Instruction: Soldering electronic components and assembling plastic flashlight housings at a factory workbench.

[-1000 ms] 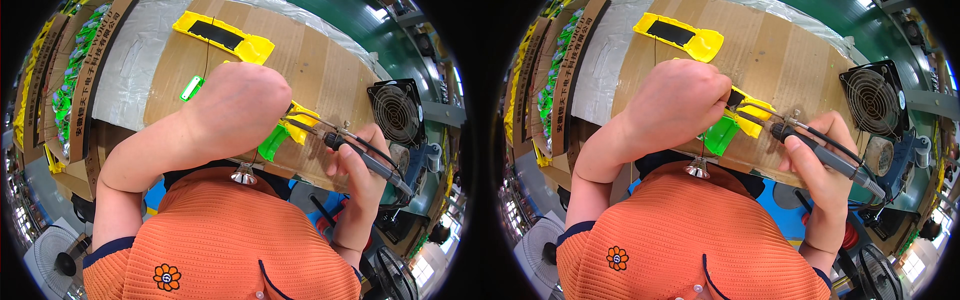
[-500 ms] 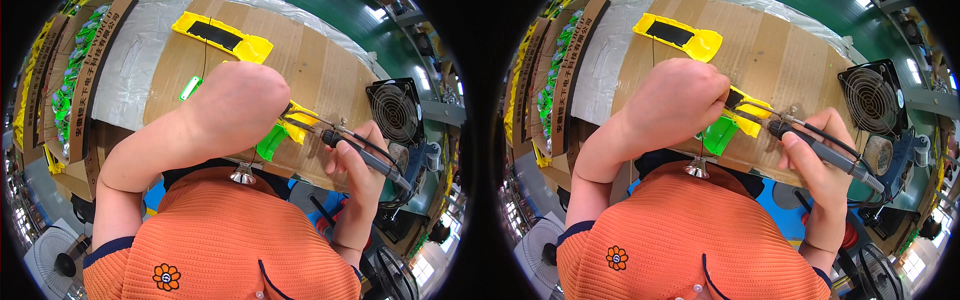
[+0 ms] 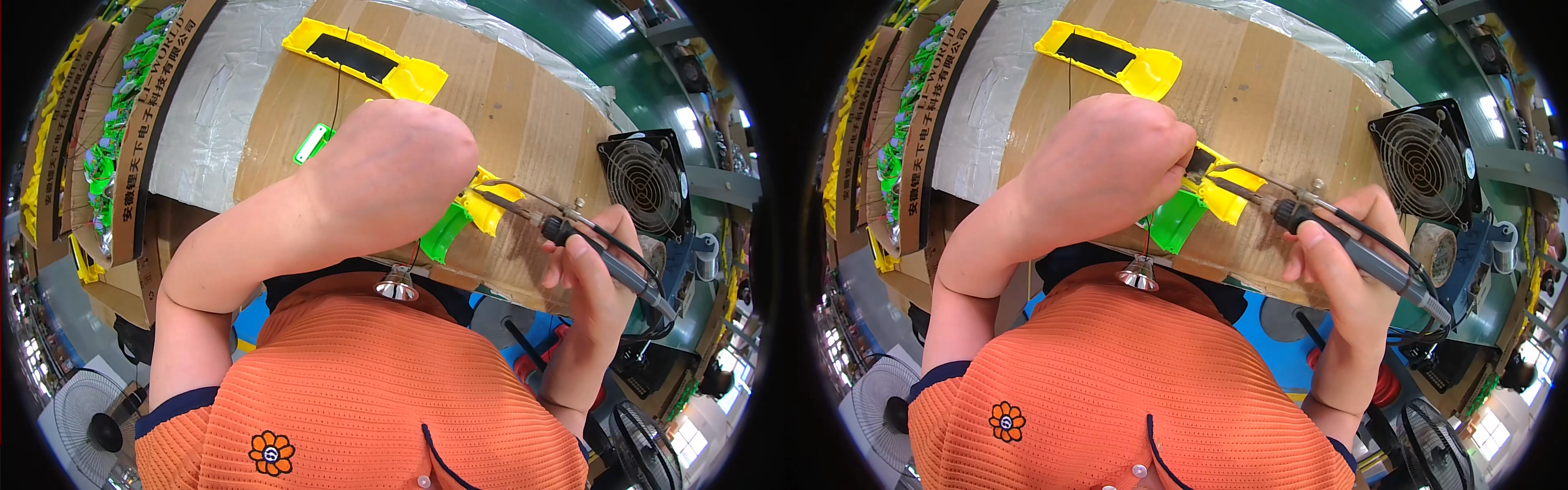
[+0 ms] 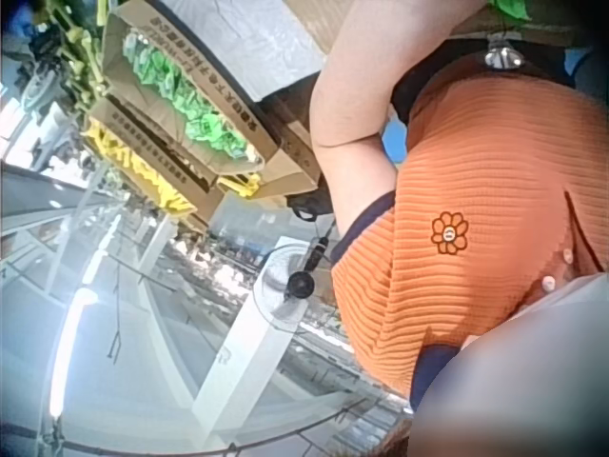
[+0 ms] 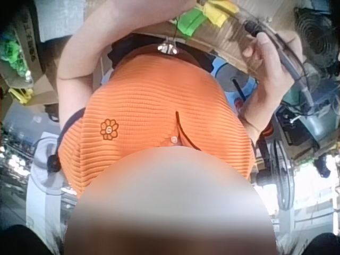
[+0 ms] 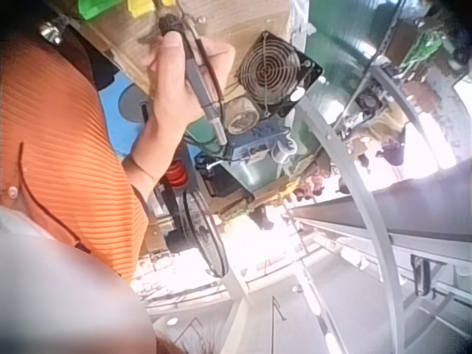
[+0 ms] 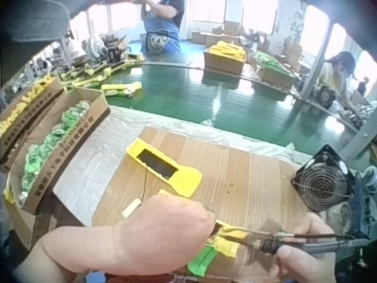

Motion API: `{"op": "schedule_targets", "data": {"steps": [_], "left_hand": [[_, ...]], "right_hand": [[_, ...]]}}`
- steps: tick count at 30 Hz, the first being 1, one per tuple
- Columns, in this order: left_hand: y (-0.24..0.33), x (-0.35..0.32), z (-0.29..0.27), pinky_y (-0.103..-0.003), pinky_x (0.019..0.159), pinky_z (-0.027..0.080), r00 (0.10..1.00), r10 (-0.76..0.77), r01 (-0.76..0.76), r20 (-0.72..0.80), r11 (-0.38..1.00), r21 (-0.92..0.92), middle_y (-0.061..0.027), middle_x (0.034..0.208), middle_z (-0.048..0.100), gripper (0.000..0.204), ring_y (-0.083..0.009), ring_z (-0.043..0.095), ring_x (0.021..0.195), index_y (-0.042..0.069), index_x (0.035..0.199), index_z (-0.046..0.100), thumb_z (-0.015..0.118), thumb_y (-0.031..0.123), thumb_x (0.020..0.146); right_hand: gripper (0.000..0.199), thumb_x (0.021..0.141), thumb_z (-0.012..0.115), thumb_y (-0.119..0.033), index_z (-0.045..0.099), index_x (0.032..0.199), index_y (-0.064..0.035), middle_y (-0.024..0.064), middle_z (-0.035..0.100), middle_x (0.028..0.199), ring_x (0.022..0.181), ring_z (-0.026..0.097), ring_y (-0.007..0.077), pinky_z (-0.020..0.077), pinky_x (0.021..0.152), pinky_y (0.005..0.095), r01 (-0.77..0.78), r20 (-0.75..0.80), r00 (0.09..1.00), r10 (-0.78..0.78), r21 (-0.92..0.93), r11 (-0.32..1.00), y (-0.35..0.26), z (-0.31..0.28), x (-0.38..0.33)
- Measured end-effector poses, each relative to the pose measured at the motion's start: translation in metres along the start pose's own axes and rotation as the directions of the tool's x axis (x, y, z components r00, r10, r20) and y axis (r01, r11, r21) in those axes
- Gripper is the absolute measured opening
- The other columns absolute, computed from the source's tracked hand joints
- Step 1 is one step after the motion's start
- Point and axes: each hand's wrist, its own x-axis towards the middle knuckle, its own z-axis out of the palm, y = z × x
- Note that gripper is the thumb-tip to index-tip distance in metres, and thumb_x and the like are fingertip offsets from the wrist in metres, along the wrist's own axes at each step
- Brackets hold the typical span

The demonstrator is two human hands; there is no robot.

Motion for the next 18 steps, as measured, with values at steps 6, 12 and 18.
{"op": "schedule_targets", "data": {"steps": [6,12,18], "left_hand": [[-0.001,-0.002,0.0,-0.043,0.064,0.05,1.0,-0.008,0.008,0.007,1.0,0.005,-0.0127,0.069,0.061,0.01,-0.0326,0.063,0.068,0.003,0.071,0.059,0.063,0.01,0.077],[0.001,0.0,0.001,-0.043,0.064,0.051,1.0,-0.007,0.007,0.001,1.0,0.008,-0.0127,0.069,0.061,0.01,-0.0326,0.063,0.068,0.003,0.072,0.06,0.063,0.011,0.077],[0.0,-0.001,0.002,-0.043,0.066,0.051,1.0,-0.013,0.013,0.0,1.0,0.012,-0.0128,0.07,0.062,0.009,-0.0327,0.064,0.069,0.003,0.072,0.061,0.063,0.01,0.077]], "right_hand": [[0.011,0.093,0.056,-0.004,0.045,0.094,-0.0025,0.0043,0.048,0.062,0.054,0.058,0.0183,0.0553,0.089,0.0487,0.069,-0.062,0.996,-0.06,0.164,0.984,0.012,0.001,-0.009],[0.009,0.1,0.053,-0.015,0.049,0.095,-0.008,0.002,0.047,0.063,0.069,0.065,0.0231,0.0402,0.107,0.0619,0.02,-0.174,0.977,0.121,0.643,0.766,0.036,0.025,-0.018],[0.01,0.1,0.053,-0.017,0.05,0.096,-0.0088,0.0019,0.048,0.064,0.075,0.069,0.023,0.0425,0.107,0.0588,0.014,-0.184,0.971,0.155,0.689,0.725,0.043,0.036,-0.019]]}}
